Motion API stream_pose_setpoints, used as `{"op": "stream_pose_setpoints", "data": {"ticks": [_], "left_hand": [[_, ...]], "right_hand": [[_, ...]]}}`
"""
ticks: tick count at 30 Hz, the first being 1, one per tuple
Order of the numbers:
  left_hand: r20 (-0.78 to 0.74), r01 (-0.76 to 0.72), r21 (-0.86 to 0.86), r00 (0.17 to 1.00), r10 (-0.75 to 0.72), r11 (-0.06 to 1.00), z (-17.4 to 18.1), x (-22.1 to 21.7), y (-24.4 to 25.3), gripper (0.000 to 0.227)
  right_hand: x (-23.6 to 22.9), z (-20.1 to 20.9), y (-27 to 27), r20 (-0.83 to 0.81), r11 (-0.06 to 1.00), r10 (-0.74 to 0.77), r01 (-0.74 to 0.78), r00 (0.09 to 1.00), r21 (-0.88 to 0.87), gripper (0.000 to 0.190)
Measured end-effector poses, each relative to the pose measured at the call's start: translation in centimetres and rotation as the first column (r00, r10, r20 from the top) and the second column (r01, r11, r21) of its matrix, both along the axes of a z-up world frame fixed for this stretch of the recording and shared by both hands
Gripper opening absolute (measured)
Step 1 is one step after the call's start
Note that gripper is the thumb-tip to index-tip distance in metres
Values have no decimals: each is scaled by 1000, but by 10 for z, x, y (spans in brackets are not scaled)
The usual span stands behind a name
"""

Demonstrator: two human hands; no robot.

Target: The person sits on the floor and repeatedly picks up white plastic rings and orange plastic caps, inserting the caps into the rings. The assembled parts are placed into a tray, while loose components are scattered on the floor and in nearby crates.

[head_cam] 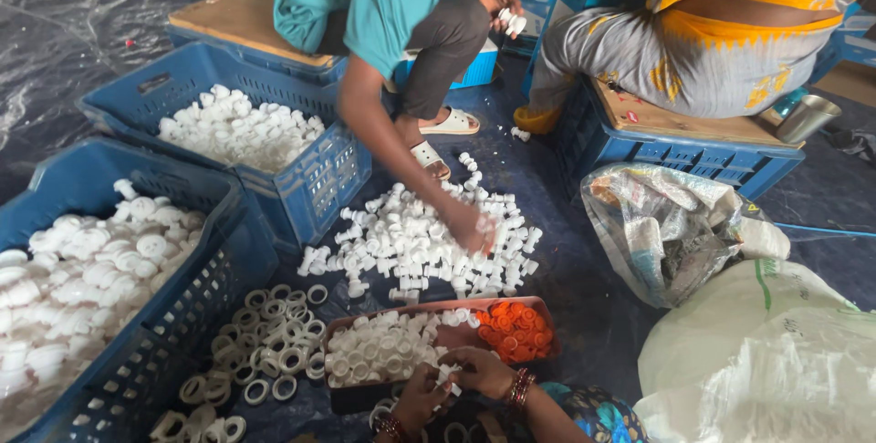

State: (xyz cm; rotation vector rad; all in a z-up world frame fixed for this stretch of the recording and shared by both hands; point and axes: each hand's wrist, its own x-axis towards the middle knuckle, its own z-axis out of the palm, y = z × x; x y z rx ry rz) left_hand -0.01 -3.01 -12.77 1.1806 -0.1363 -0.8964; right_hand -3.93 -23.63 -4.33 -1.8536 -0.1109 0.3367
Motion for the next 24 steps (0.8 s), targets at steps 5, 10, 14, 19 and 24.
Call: {"op": "stream_pose_setpoints", "data": {"ticks": [5,10,14,19,24], "left_hand": [[336,-96,4,938,89,995,7,-1,5,30],[712,-306,338,702,-29,890,26,-7,11,34],[853,-359,375,494,-167,855,39,-11,16,28],[902,-388,294,415,-120,873,33,-7,12,34],[733,-503,294,665,146,813,7,7,-3,37]], "right_hand": [[3,-14,11,174,978,-34,68,984,-195,37],[-1,-36,31,-29,977,-213,213,977,-2,33],[-4,-53,39,-92,952,-306,305,948,-24,33],[12,-43,33,-39,965,-255,252,966,-67,33],[16,27,12,457,778,-386,548,802,-305,48]]}}
